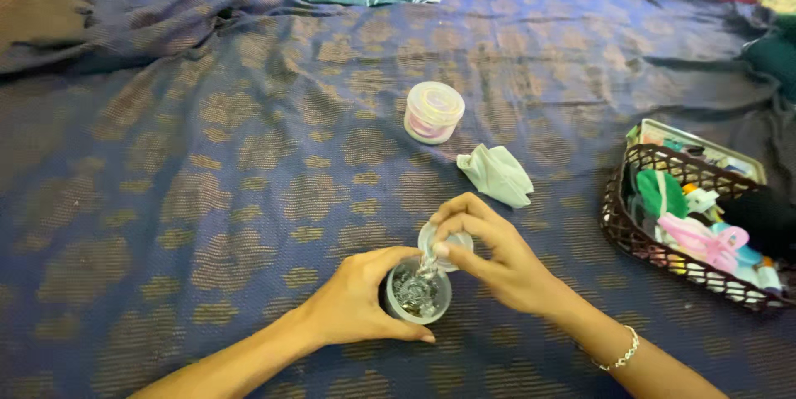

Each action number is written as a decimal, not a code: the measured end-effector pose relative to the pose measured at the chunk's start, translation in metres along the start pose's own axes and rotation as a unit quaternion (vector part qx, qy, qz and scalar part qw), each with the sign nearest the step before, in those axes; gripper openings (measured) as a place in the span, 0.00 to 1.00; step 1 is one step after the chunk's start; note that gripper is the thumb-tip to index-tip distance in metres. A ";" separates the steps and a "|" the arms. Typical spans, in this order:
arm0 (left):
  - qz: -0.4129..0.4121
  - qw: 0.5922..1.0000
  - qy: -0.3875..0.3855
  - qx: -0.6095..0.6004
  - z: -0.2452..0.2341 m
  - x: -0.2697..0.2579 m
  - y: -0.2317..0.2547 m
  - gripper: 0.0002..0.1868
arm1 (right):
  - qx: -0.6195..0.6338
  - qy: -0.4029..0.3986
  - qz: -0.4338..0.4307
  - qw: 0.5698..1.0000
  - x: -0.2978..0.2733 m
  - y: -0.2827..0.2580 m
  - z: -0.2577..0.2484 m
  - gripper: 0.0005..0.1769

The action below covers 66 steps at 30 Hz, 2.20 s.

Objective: The person wipes bangles with a cloth, then places them into a small plastic container. The person also handles a gold chain and small metal pieces, placing them into the container before closing the lid.

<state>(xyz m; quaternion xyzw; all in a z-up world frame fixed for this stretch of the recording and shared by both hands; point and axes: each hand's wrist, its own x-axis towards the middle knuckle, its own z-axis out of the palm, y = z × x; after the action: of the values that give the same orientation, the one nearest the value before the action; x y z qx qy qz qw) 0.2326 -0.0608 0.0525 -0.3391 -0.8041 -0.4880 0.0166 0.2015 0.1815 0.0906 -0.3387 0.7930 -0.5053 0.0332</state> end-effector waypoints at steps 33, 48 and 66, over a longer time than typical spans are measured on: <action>0.044 0.986 -0.162 0.002 0.004 -0.013 -0.019 0.50 | -0.219 -0.102 0.202 0.949 0.000 0.011 -0.093 0.10; 0.098 0.991 -0.069 0.063 0.012 -0.019 0.001 0.49 | -0.315 -0.080 -0.218 0.920 -0.030 -0.046 -0.038 0.13; 0.102 0.989 -0.066 0.084 0.019 -0.024 0.001 0.44 | -0.371 -0.142 -0.245 0.884 -0.043 -0.026 -0.001 0.18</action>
<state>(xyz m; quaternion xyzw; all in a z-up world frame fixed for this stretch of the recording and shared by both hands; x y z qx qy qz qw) 0.2573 -0.0576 0.0350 -0.4484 -0.8028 -0.3908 0.0418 0.2476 0.2005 0.0998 -0.5778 0.8013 -0.1122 -0.1073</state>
